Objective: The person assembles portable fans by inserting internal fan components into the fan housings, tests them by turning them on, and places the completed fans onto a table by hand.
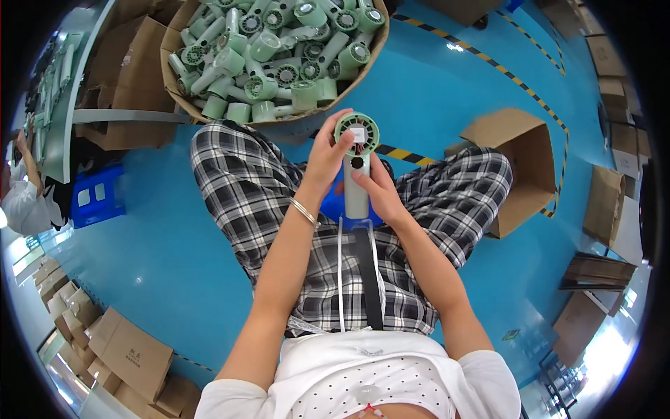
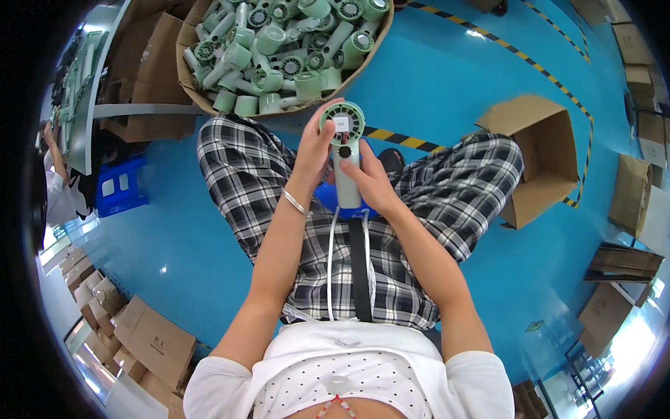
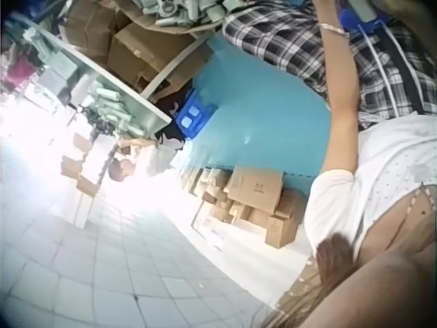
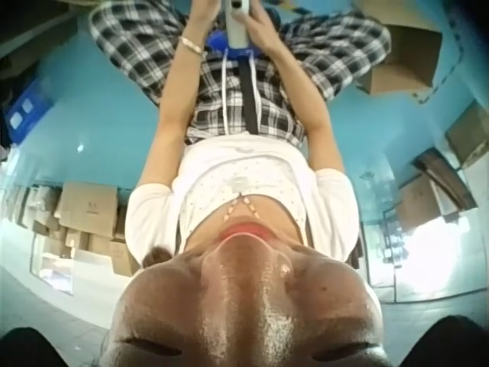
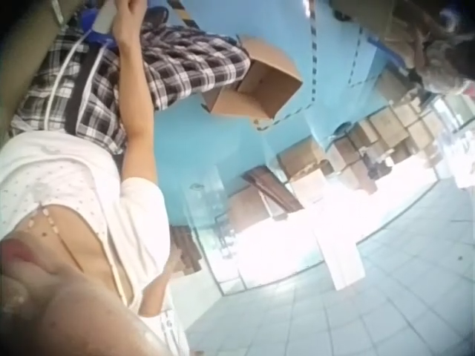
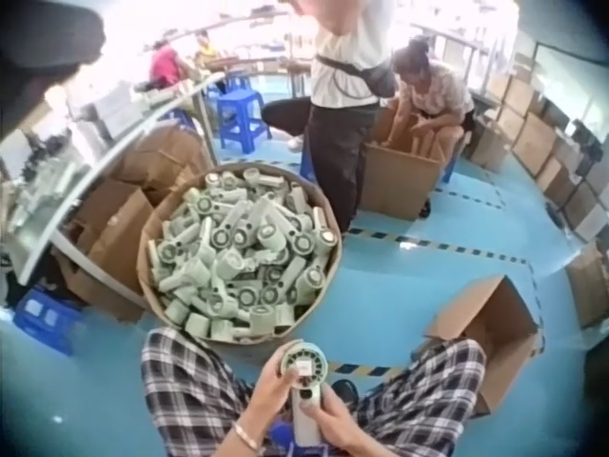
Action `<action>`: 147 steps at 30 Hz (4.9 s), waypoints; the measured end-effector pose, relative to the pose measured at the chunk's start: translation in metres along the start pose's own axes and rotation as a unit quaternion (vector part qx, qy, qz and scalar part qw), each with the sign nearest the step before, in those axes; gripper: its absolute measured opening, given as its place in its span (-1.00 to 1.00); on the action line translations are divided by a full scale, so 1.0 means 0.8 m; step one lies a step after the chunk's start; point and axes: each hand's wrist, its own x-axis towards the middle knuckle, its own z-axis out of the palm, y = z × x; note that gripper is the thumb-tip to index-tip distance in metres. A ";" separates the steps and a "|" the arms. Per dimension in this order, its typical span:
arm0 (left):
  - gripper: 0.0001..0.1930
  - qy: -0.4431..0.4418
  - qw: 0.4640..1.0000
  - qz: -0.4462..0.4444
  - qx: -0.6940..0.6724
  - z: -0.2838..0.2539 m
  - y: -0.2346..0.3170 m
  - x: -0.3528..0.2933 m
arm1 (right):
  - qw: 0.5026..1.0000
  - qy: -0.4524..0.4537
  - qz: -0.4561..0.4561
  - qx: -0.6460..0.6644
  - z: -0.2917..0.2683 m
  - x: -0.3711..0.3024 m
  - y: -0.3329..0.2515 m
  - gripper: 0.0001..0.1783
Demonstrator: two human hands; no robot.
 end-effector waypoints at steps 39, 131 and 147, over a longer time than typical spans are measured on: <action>-0.85 -0.016 0.990 -0.124 0.063 -0.009 -0.062 -0.002 | 0.963 0.213 -0.153 -0.067 -0.031 0.034 0.057 -0.46; -0.78 0.538 0.805 0.237 0.082 -0.411 0.514 -0.073 | 0.979 0.188 0.080 -0.027 -0.061 0.033 0.063 -0.59; -0.34 0.660 0.571 -0.021 0.487 -0.506 0.549 -0.057 | 0.970 0.199 0.106 -0.093 -0.054 0.029 0.063 -0.64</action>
